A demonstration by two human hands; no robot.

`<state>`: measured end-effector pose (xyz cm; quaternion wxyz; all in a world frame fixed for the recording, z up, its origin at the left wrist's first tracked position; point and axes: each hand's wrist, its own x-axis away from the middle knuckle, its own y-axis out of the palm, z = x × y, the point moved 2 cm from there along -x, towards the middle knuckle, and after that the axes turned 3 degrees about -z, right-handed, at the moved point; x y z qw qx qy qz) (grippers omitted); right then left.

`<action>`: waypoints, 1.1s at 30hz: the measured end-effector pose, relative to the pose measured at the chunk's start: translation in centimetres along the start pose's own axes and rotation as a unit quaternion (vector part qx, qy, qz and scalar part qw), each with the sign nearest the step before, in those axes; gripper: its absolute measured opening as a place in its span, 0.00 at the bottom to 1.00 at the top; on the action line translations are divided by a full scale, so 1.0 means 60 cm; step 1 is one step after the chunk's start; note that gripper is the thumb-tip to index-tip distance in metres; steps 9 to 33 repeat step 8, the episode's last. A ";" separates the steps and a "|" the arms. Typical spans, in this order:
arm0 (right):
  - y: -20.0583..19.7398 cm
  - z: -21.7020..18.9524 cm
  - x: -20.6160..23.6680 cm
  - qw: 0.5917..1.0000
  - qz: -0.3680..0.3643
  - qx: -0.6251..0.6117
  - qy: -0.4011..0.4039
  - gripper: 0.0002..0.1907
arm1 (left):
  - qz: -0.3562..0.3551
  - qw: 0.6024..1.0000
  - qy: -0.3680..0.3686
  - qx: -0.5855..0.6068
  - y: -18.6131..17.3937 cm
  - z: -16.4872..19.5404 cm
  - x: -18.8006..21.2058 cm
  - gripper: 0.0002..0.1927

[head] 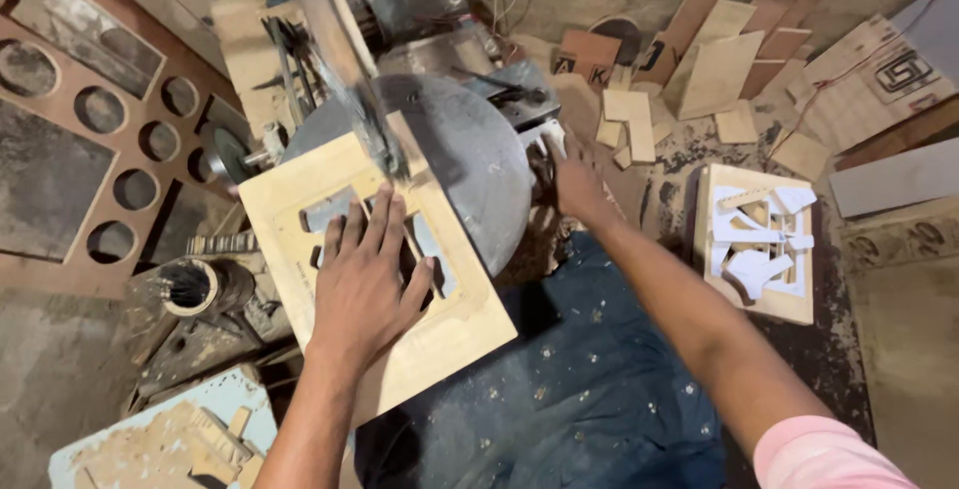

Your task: The person uses a band saw to cut a shaped piece out of a rectangular wooden board. They guide the wood through the blade, rotate the board to follow the marked outline, and remove the cut piece from the frame.

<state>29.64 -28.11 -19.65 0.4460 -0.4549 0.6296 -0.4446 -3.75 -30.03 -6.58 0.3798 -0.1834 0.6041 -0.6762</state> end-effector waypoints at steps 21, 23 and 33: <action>0.029 0.015 -0.041 0.996 -0.027 -0.060 0.064 0.29 | -0.013 1.000 -0.015 -0.008 -0.003 0.006 -0.002 0.39; 0.029 0.015 -0.041 0.996 -0.027 -0.060 0.064 0.29 | -0.013 1.000 -0.015 -0.008 -0.003 0.006 -0.002 0.39; 0.029 0.015 -0.041 0.996 -0.027 -0.060 0.064 0.29 | -0.013 1.000 -0.015 -0.008 -0.003 0.006 -0.002 0.39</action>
